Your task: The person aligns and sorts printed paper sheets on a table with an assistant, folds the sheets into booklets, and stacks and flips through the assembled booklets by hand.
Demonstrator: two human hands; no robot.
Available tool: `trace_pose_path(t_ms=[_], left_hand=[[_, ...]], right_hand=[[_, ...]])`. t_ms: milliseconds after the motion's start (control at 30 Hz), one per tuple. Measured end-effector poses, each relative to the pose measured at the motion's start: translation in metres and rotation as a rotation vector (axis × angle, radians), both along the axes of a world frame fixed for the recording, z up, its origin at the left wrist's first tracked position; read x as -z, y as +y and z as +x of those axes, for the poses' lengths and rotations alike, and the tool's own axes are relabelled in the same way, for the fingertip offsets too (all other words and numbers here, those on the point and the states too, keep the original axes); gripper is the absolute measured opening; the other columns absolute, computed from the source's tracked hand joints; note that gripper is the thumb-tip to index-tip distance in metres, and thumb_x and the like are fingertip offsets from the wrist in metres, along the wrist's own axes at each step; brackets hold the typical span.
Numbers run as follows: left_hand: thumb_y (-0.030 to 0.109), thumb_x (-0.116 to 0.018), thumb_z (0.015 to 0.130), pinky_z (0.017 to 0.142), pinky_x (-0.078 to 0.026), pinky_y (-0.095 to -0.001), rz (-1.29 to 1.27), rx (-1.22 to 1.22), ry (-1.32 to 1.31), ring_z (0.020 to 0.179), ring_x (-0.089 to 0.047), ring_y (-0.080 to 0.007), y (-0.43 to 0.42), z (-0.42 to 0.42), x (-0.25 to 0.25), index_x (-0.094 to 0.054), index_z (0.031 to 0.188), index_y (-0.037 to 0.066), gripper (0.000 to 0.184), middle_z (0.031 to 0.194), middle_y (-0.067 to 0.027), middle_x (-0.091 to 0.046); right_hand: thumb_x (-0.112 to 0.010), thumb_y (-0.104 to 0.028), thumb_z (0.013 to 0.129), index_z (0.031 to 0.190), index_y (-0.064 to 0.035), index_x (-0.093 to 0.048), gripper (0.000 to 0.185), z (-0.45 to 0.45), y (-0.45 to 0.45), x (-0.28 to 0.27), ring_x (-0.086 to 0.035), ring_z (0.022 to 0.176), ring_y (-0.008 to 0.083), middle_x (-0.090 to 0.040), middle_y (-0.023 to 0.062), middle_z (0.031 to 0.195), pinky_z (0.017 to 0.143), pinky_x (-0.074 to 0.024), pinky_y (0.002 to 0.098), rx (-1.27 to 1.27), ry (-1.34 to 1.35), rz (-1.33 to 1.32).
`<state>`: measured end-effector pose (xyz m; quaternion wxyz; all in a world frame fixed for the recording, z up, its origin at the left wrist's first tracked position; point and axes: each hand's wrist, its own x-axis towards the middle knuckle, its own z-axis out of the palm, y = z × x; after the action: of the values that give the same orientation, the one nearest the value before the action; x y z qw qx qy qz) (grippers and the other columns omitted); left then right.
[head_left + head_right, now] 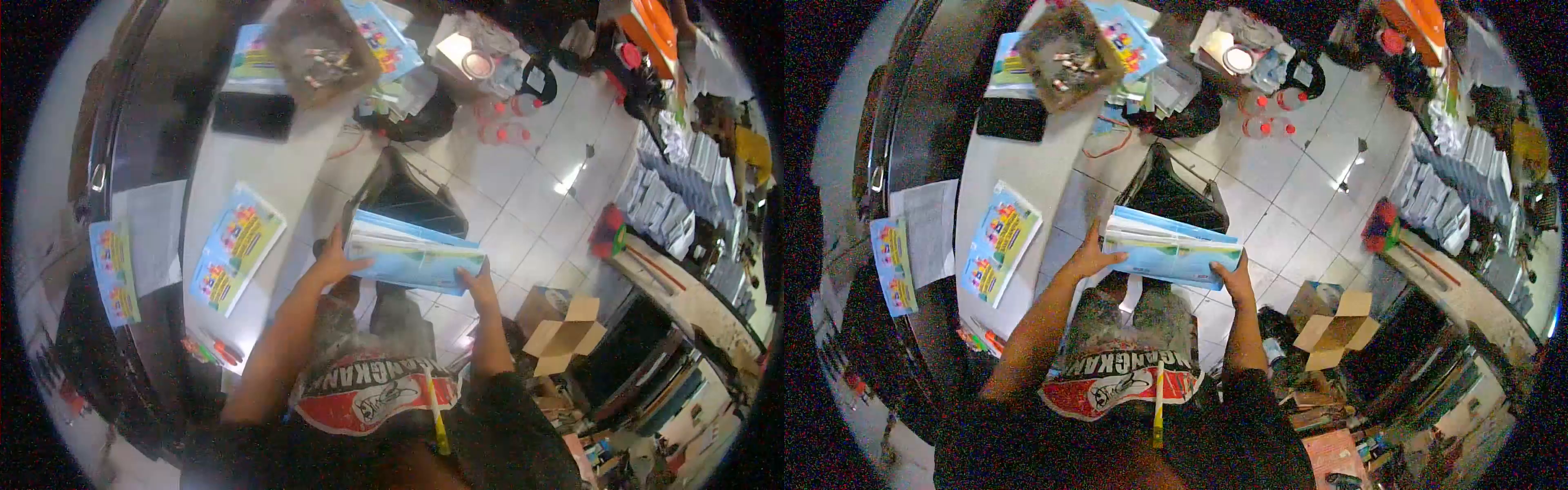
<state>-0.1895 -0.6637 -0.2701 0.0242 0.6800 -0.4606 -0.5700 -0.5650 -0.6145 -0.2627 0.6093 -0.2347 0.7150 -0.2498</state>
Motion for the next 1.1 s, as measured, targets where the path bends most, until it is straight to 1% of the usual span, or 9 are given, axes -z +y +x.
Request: trace_pose_path(t_ms=[100, 200, 400, 500, 600, 700, 933, 1033, 1100], left_hand=[[0.034, -0.086, 0.069, 0.114, -0.031, -0.0397, 0.132, -0.04, 0.221, 0.14, -0.034, -0.0353, -0.01, 0.003, 0.041, -0.016, 0.151, -0.002, 0.114, 0.149, -0.0255, -0.036], [0.017, -0.087, 0.068, 0.109, -0.038, -0.0389, 0.163, -0.061, 0.391, 0.128, -0.049, -0.0293, -0.018, 0.0, 0.059, -0.024, 0.149, 0.002, 0.104, 0.136, -0.0174, -0.053], [0.02, -0.087, 0.068, 0.107, -0.039, -0.0385, 0.311, -0.237, 0.588, 0.121, -0.053, -0.0271, -0.022, -0.006, 0.057, -0.035, 0.143, 0.002, 0.093, 0.129, -0.0152, -0.057], [0.019, -0.086, 0.072, 0.108, -0.038, -0.041, 0.218, -0.101, 0.44, 0.125, -0.049, -0.0248, 0.001, 0.005, 0.098, -0.038, 0.141, 0.003, 0.086, 0.133, -0.0131, -0.055], [0.022, -0.088, 0.07, 0.107, -0.039, -0.0398, 0.231, -0.173, 0.468, 0.124, -0.049, -0.0245, -0.001, -0.001, 0.088, -0.038, 0.141, 0.002, 0.088, 0.133, -0.0129, -0.055], [0.023, -0.088, 0.071, 0.107, -0.039, -0.0393, 0.242, -0.294, 0.611, 0.124, -0.049, -0.024, -0.019, -0.008, 0.0, -0.036, 0.141, 0.002, 0.09, 0.133, -0.0134, -0.054], [0.036, -0.088, 0.066, 0.11, -0.036, -0.0359, 0.035, -0.46, 0.374, 0.13, -0.046, -0.031, 0.074, 0.024, -0.073, -0.037, 0.142, -0.003, 0.1, 0.14, -0.0201, -0.049], [0.032, -0.088, 0.068, 0.108, -0.037, -0.0354, 0.081, -0.643, 0.441, 0.127, -0.047, -0.0287, 0.108, 0.055, -0.184, -0.037, 0.142, 0.0, 0.095, 0.139, -0.0179, -0.049], [0.024, -0.086, 0.071, 0.108, -0.037, -0.0368, -0.172, -0.95, 0.541, 0.126, -0.047, -0.0261, 0.156, 0.069, -0.22, -0.037, 0.142, 0.001, 0.089, 0.136, -0.0152, -0.052]], right_hand=[[-0.085, -0.021, 0.071, 0.144, -0.0019, -0.028, 0.095, -0.004, -0.001, 0.021, -0.052, 0.121, 0.0271, -0.055, 0.0157, 0.13, 0.103, -0.0434, 0.0394, 0.101, -0.131, 0.123], [-0.084, -0.018, 0.069, 0.141, -0.0018, -0.033, 0.089, -0.011, 0.008, 0.051, -0.054, 0.119, 0.0263, -0.056, 0.0132, 0.129, 0.102, -0.0438, 0.039, 0.11, -0.189, 0.163], [-0.08, -0.01, 0.068, 0.134, -0.0013, -0.045, 0.075, -0.014, 0.024, 0.069, -0.057, 0.115, 0.0254, -0.059, 0.0113, 0.124, 0.102, -0.0431, 0.0387, 0.232, -0.279, 0.108], [-0.077, -0.009, 0.071, 0.135, -0.001, -0.046, 0.072, -0.016, 0.017, 0.071, -0.057, 0.114, 0.0262, -0.06, 0.0111, 0.125, 0.103, -0.0431, 0.0395, 0.186, -0.245, 0.137], [-0.076, -0.009, 0.073, 0.135, -0.0008, -0.046, 0.07, -0.008, 0.002, 0.045, -0.057, 0.114, 0.0271, -0.06, 0.0111, 0.125, 0.103, -0.0428, 0.0406, 0.246, -0.348, 0.105], [-0.077, -0.013, 0.073, 0.134, -0.0013, -0.047, 0.069, -0.013, 0.003, 0.012, -0.058, 0.112, 0.0268, -0.06, 0.0111, 0.124, 0.102, -0.0433, 0.0396, 0.209, -0.304, 0.132], [-0.079, -0.023, 0.072, 0.134, 0.0026, -0.046, 0.075, 0.019, -0.053, -0.122, -0.058, 0.11, 0.0255, -0.059, 0.0127, 0.123, 0.1, -0.0441, 0.0378, -0.233, -0.367, 0.114], [-0.067, -0.022, 0.084, 0.129, 0.0023, -0.05, 0.054, 0.07, -0.076, -0.171, -0.057, 0.093, 0.0164, -0.059, 0.0066, 0.107, 0.083, -0.0495, 0.0317, -0.393, -0.354, 0.025], [-0.064, -0.028, 0.087, 0.127, 0.0028, -0.051, 0.052, 0.118, -0.116, -0.189, -0.056, 0.088, 0.0136, -0.059, 0.0042, 0.096, 0.074, -0.0486, 0.0283, -0.709, -0.314, -0.083]])
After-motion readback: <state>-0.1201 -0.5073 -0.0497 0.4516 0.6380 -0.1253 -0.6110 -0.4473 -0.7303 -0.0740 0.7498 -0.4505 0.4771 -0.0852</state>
